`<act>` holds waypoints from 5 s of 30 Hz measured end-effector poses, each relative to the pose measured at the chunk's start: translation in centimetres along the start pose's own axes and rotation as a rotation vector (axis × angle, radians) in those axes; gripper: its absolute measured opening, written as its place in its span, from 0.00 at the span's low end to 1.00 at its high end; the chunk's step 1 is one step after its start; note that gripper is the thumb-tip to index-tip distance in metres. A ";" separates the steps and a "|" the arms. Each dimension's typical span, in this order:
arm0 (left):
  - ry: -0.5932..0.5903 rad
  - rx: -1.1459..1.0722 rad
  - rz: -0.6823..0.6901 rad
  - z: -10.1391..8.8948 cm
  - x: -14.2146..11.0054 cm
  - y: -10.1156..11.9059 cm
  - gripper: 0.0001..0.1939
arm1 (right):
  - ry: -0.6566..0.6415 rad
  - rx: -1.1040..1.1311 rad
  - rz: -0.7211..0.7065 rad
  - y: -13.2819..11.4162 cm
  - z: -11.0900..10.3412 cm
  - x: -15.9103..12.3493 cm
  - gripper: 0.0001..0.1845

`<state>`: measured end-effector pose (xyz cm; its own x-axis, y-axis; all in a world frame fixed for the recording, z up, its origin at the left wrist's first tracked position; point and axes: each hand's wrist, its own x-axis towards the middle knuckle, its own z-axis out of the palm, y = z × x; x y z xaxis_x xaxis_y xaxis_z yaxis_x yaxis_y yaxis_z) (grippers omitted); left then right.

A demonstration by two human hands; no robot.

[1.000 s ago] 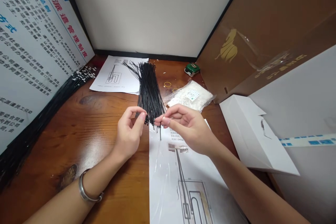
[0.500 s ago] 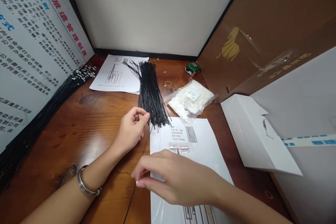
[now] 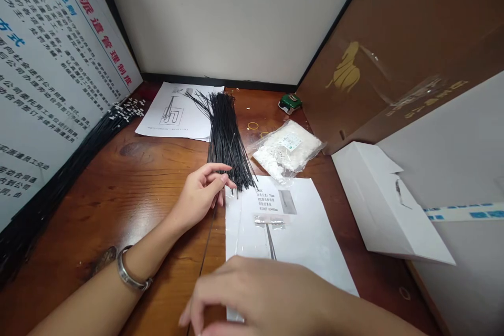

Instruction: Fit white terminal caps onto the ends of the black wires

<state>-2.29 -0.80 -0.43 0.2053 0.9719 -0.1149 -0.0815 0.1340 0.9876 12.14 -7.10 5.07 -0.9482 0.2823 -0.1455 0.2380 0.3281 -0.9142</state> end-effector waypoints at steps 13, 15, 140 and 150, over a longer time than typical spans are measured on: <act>-0.188 0.038 -0.018 0.1 -0.6 0.6 0.09 | 0.993 0.156 0.357 2.6 -5.8 -2.5 0.08; -0.232 0.076 -0.028 0.0 -0.8 0.7 0.07 | 1.006 0.195 0.295 3.3 -5.8 -2.3 0.08; -0.093 0.111 0.082 1.2 -1.0 0.0 0.09 | 1.003 0.466 0.403 4.0 -5.5 -1.3 0.07; -0.100 0.121 0.072 1.1 -0.9 -0.2 0.10 | 0.992 0.470 0.372 3.9 -5.5 -1.3 0.07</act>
<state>-1.43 -1.96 -0.41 0.3001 0.9531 -0.0378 0.0168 0.0343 0.9993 15.49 -1.22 3.74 -0.2050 0.9423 -0.2646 0.1681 -0.2324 -0.9580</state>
